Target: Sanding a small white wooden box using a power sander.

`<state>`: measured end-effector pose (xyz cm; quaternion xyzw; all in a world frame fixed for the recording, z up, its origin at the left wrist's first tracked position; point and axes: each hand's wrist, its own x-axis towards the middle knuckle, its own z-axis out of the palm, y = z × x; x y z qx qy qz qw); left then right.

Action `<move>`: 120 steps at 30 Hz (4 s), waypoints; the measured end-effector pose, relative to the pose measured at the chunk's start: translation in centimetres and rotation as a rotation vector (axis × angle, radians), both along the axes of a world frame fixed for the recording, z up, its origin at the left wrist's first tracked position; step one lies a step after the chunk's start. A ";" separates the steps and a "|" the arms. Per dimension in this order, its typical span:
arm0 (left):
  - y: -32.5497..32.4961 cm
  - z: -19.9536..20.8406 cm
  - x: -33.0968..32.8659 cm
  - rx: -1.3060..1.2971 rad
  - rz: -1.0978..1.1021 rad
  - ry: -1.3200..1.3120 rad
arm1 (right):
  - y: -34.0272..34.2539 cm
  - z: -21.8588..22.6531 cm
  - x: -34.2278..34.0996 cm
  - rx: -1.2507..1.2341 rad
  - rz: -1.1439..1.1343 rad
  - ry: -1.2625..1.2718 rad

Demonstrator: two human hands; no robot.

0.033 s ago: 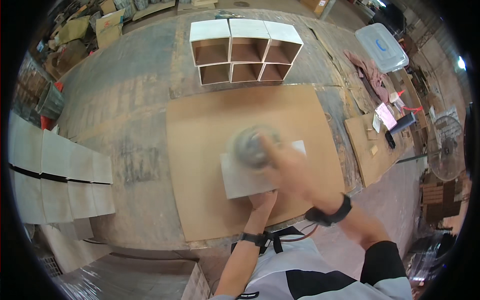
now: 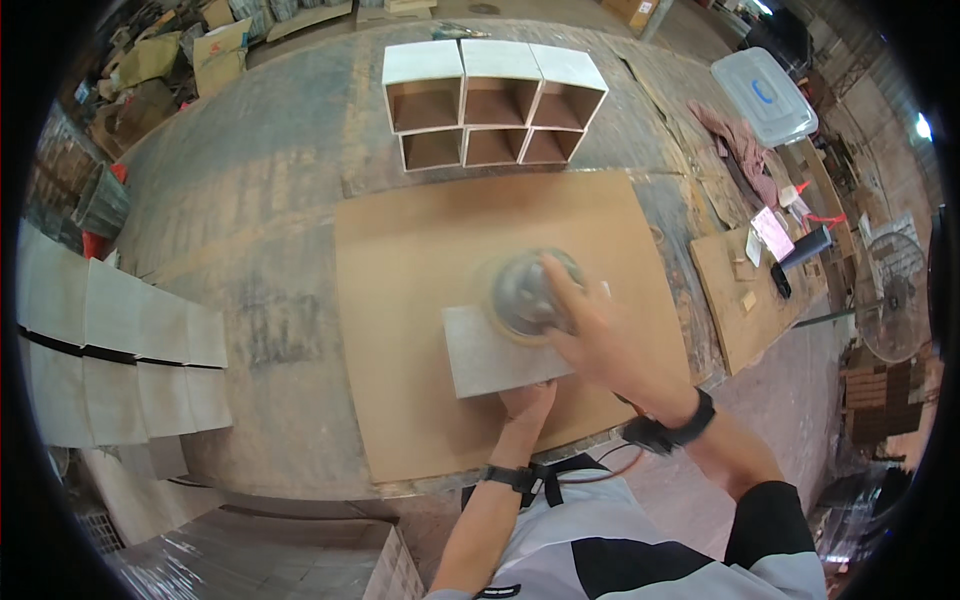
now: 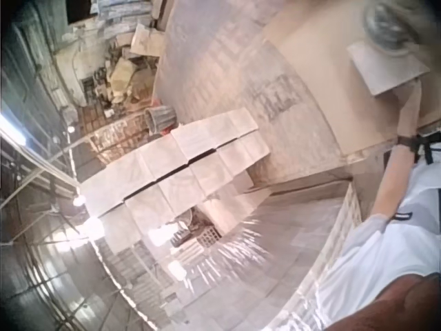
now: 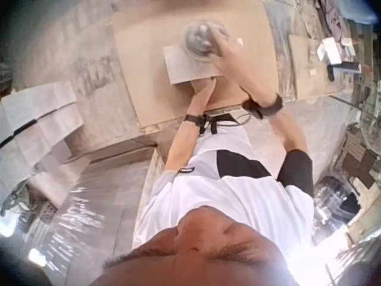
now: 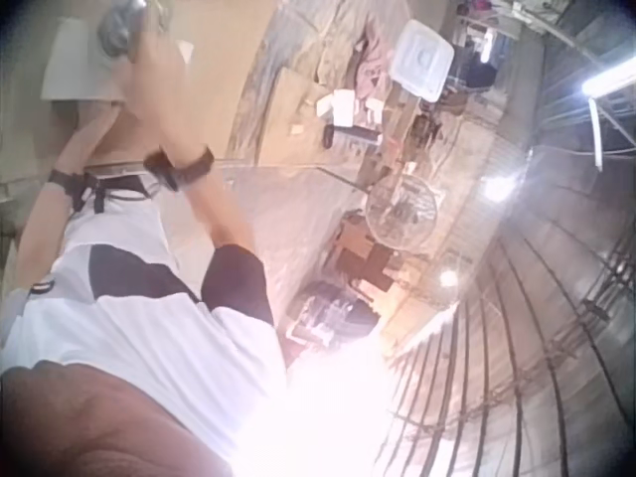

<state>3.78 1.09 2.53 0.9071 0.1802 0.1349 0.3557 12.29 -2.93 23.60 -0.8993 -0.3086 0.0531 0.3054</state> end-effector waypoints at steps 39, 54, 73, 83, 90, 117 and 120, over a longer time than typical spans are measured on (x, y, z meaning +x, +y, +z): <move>0.6 0.4 1.0 -0.027 0.002 -0.062 | -10.0 -1.3 -1.3 -0.030 -0.090 0.021; 0.6 0.4 -0.5 0.050 -0.021 0.040 | -8.5 -0.3 1.3 -0.015 -0.212 0.244; 0.9 0.1 0.5 0.128 -0.084 0.031 | -9.0 0.7 0.8 -0.046 -0.240 0.164; 1.2 -0.1 0.7 0.079 -0.080 0.084 | -8.7 0.4 0.2 -0.035 -0.178 0.151; 0.6 1.9 1.1 -0.408 0.011 -0.117 | -7.5 -1.5 0.8 -0.086 -0.046 -0.018; 1.0 -0.4 1.1 -0.096 0.063 -0.136 | -11.5 -2.3 -0.8 0.040 -0.040 -0.403; 0.9 0.7 0.7 0.134 0.043 0.034 | -16.8 -0.6 0.0 -0.208 -0.445 -0.062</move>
